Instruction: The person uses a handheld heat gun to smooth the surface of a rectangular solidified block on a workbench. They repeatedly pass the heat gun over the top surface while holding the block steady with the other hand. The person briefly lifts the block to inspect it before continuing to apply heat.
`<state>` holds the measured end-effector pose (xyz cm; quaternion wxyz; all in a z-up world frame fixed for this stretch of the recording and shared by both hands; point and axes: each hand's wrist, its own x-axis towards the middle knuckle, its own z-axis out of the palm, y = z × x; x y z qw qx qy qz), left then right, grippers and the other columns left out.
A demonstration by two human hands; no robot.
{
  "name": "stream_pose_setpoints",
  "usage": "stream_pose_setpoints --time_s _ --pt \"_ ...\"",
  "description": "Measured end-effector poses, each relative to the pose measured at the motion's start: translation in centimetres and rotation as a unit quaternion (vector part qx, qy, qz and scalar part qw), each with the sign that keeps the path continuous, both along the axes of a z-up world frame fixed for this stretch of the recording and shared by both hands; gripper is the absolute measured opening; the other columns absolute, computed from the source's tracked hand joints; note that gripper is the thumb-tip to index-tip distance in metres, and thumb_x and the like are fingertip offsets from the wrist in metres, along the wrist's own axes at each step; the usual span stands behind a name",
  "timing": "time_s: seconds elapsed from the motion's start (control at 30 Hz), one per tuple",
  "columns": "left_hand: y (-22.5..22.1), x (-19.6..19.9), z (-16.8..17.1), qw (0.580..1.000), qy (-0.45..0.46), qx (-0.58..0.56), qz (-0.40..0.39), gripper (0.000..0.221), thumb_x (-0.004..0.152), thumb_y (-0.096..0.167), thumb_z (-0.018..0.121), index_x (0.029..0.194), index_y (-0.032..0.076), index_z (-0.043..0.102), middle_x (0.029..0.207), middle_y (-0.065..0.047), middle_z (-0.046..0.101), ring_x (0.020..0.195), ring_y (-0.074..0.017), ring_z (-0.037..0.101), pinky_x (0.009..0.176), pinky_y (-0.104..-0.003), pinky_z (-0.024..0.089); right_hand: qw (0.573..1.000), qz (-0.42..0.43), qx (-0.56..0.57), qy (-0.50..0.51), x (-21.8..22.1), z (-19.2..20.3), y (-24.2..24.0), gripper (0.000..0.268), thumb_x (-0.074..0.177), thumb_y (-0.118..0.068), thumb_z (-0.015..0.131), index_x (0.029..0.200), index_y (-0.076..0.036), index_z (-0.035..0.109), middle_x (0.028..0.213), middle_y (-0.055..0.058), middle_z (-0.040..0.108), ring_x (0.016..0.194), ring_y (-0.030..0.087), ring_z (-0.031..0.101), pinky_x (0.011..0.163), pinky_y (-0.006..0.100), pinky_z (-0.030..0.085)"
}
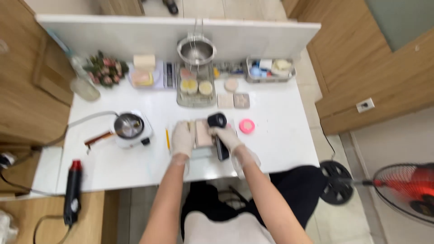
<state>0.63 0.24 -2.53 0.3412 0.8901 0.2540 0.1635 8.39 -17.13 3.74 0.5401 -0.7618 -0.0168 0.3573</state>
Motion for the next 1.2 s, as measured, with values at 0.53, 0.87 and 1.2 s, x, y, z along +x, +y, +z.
stream_pose_setpoints --time_s 0.53,0.87,1.2 --pt "-0.3 -0.8 1.7 0.999 -0.025 -0.01 0.022 0.03 0.102 0.028 0.059 0.093 0.001 0.066 0.098 -0.02 0.063 0.092 -0.0422 0.062 0.083 -0.05 0.05 0.991 0.022 0.07 0.108 0.3 3.5 -0.9 0.019 0.08 -0.021 0.073 0.087 -0.003 0.069 0.071 0.005 0.067 0.063 0.015 0.063 0.063 0.029 0.053" --pt "-0.7 -1.1 2.6 0.996 -0.05 -0.047 0.053 0.031 0.104 0.029 0.057 0.096 0.002 0.068 0.099 -0.019 0.063 0.094 -0.0401 0.061 0.084 -0.048 0.049 0.99 0.077 0.066 0.094 -0.3 4.7 -1.4 0.022 0.082 -0.023 0.074 0.088 -0.003 0.071 0.077 0.004 0.069 0.07 0.014 0.063 0.07 0.029 0.052" --pt "-2.0 -3.2 4.8 0.999 -0.034 -0.013 0.031 0.037 0.107 0.032 0.052 0.123 0.0 0.061 0.129 -0.019 0.059 0.123 -0.0374 0.055 0.106 -0.045 0.045 0.99 0.042 0.066 0.117 -0.3 3.8 -2.2 0.02 0.083 -0.019 0.073 0.094 -0.003 0.072 0.079 0.004 0.07 0.072 0.013 0.065 0.07 0.027 0.053"
